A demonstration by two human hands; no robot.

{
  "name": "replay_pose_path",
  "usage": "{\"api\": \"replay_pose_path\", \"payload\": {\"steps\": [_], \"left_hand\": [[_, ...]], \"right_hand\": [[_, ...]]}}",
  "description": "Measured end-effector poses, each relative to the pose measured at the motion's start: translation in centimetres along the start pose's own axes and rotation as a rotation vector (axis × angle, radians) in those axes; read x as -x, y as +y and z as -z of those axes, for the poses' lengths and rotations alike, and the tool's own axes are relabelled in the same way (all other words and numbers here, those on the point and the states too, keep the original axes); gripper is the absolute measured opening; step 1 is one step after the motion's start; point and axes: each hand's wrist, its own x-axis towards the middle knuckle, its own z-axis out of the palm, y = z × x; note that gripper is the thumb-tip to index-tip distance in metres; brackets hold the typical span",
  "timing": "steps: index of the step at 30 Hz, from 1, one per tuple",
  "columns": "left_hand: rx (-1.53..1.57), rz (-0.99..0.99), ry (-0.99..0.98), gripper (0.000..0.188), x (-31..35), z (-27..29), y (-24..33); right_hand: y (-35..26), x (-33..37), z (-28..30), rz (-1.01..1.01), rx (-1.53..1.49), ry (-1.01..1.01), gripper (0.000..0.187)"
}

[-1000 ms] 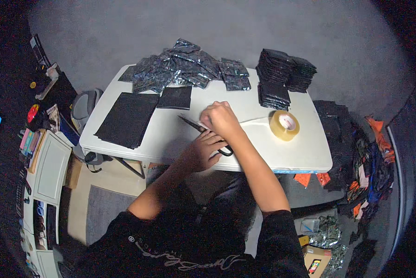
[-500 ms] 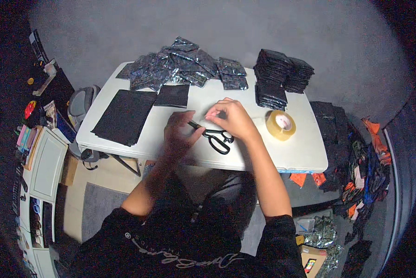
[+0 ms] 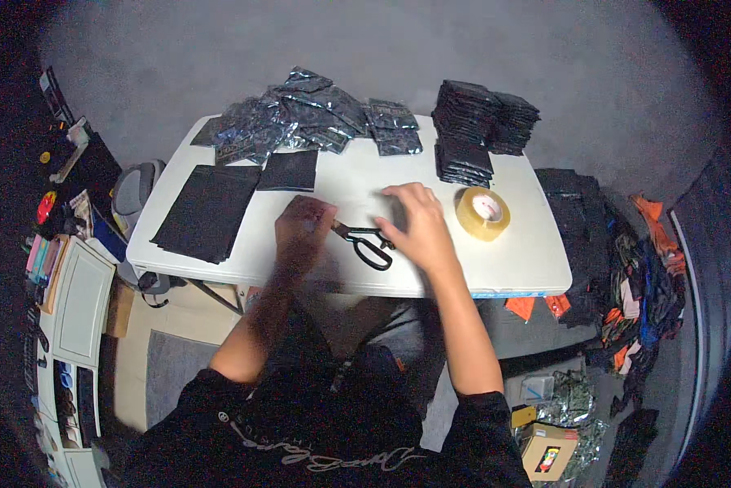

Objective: Manually pack and seal items into black mailing envelopes using tape and scissors.

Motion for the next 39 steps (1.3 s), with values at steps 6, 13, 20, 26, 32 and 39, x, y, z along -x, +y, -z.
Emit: {"api": "replay_pose_path", "payload": {"steps": [6, 13, 20, 26, 32, 39], "left_hand": [[0.192, 0.139, -0.126, 0.017, -0.1, 0.6, 0.5], [-0.075, 0.003, -0.307, 0.013, -0.2, 2.1, 4.8], [0.25, -0.094, -0.182, 0.01, -1.7, 5.7, 6.6], [0.18, 0.114, -0.085, 0.009, -3.0, 8.0, 5.9], [0.357, 0.164, -0.043, 0.006, -3.0, 8.2, 1.3], [0.378, 0.183, -0.14, 0.013, -3.2, 8.9, 1.7]], "right_hand": [[10.2, 5.1, 5.7, -0.252, 0.319, 0.071, 0.051], [14.0, 5.7, 7.1, -0.305, 0.237, -0.052, 0.039], [14.4, 4.1, 3.5, -0.366, 0.237, 0.085, 0.029], [14.9, 3.0, 2.4, -0.44, 0.298, 0.151, 0.028], [7.7, 5.0, 2.8, -0.114, 0.357, 0.334, 0.031], [-1.1, 6.5, -3.7, -0.093, 0.007, -0.011, 0.026]]}}
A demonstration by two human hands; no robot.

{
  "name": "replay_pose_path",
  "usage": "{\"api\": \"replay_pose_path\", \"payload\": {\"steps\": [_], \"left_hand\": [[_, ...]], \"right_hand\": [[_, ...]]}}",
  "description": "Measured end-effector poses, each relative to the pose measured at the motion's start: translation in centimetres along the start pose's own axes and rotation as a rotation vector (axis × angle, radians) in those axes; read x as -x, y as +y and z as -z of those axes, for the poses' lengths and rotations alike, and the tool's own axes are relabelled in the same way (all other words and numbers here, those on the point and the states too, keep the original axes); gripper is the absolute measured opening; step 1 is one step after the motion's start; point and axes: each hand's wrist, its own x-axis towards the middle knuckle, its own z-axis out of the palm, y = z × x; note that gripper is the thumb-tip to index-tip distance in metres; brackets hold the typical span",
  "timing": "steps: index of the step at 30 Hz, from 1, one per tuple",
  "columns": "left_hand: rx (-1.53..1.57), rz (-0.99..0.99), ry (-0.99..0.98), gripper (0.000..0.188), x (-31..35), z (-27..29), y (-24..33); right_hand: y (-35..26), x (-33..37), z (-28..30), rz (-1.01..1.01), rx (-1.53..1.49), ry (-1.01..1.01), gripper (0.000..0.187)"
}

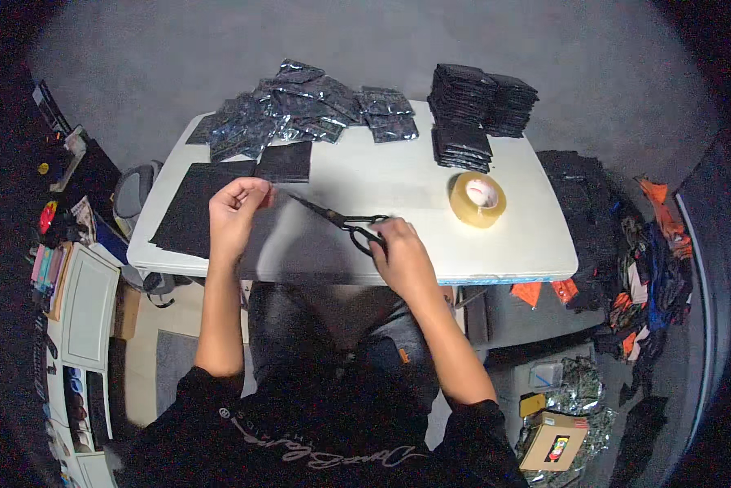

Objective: Manually pack and seal items into black mailing envelopes using tape and scissors.

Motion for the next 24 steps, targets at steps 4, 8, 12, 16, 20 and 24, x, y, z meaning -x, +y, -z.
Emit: {"api": "replay_pose_path", "payload": {"steps": [4, 8, 12, 16, 20, 24], "left_hand": [[-0.172, 0.104, 0.079, 0.015, 0.8, -0.8, 1.8], [-0.344, -0.037, 0.1, 0.014, 1.2, -0.3, 1.8], [-0.315, 0.069, 0.059, 0.013, 1.3, -0.6, 2.7], [-0.278, 0.027, 0.042, 0.012, 1.1, -0.9, 3.2], [-0.232, 0.011, 0.007, 0.014, 0.8, -0.8, 3.4], [-0.165, 0.077, -0.023, 0.015, 0.6, -0.6, 3.5]], "right_hand": [[0.3, -1.8, -1.6, -0.022, 0.164, -0.046, 0.032], [0.0, -3.3, -1.6, -0.057, 0.211, -0.171, 0.035], [-0.3, -3.5, -2.1, -0.033, 0.408, -0.221, 0.031], [-0.8, -3.5, -1.7, -0.021, 0.487, -0.305, 0.028], [-0.7, -4.1, -0.2, -0.056, 0.545, -0.447, 0.022], [-0.7, -3.7, 1.1, -0.123, 0.498, -0.475, 0.028]]}}
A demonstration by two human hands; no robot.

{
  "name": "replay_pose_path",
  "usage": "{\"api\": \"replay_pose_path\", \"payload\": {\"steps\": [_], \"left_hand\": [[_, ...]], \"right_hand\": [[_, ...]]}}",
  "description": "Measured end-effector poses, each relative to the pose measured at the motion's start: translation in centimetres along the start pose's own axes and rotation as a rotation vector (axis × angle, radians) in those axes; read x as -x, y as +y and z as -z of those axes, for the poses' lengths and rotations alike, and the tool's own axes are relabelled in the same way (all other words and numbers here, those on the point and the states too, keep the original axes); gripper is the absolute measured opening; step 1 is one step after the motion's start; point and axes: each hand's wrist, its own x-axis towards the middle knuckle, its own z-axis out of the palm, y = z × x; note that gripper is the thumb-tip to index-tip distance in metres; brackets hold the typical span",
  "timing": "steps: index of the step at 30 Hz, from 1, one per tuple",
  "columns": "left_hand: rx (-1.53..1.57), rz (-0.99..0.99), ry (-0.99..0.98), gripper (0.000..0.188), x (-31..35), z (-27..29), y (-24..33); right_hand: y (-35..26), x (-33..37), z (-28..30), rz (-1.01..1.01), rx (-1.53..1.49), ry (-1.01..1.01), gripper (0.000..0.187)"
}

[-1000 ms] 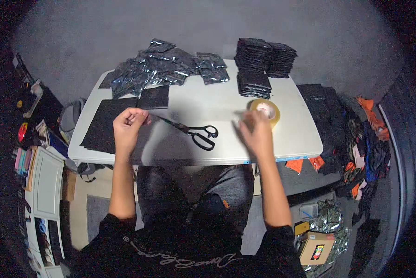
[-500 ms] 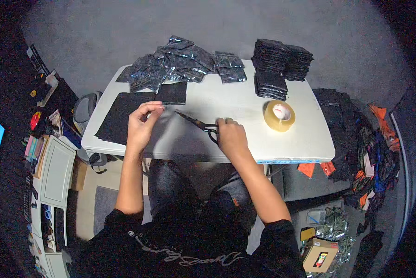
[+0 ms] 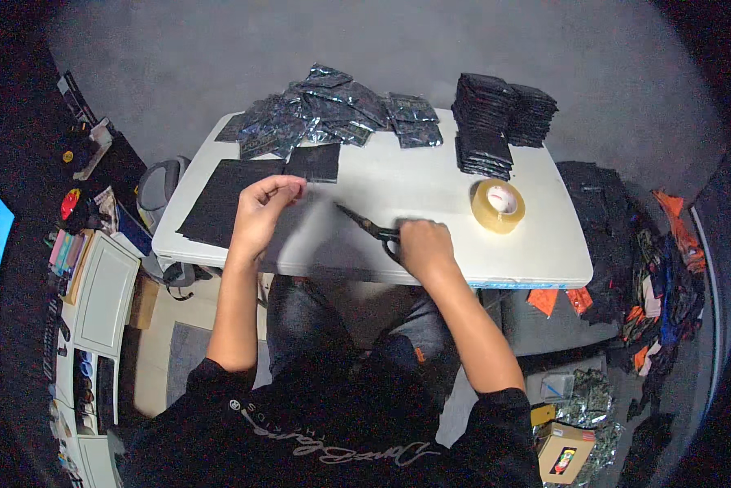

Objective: Manually pack and seal items into black mailing envelopes using tape and scissors.

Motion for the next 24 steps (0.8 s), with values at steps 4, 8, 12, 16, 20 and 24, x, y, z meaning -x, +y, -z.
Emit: {"api": "replay_pose_path", "payload": {"steps": [4, 8, 12, 16, 20, 24], "left_hand": [[0.056, 0.062, 0.008, 0.021, 0.8, 0.2, 0.3], [0.065, 0.075, -0.011, 0.021, 0.8, 0.4, -0.1], [0.05, 0.087, -0.013, 0.021, 0.7, 0.5, 0.6], [0.093, 0.083, -0.027, 0.021, 0.6, -0.1, 0.5], [0.118, 0.085, -0.004, 0.022, 1.0, -0.3, 0.7], [0.11, 0.103, 0.005, 0.023, 1.5, -0.5, 1.6]], "right_hand": [[0.3, 4.1, 0.5, 0.092, -0.411, -0.032, 0.037], [0.0, 8.2, -1.0, 0.149, -0.761, -0.109, 0.046], [-0.5, 10.2, -4.0, 0.245, -1.006, -0.132, 0.058], [-2.3, 10.8, -10.8, 0.146, -1.526, -0.237, 0.051], [-6.1, 10.6, -10.4, 0.379, -1.367, -0.125, 0.049], [-8.0, 10.3, -12.6, 0.37, -1.527, -0.102, 0.051]]}}
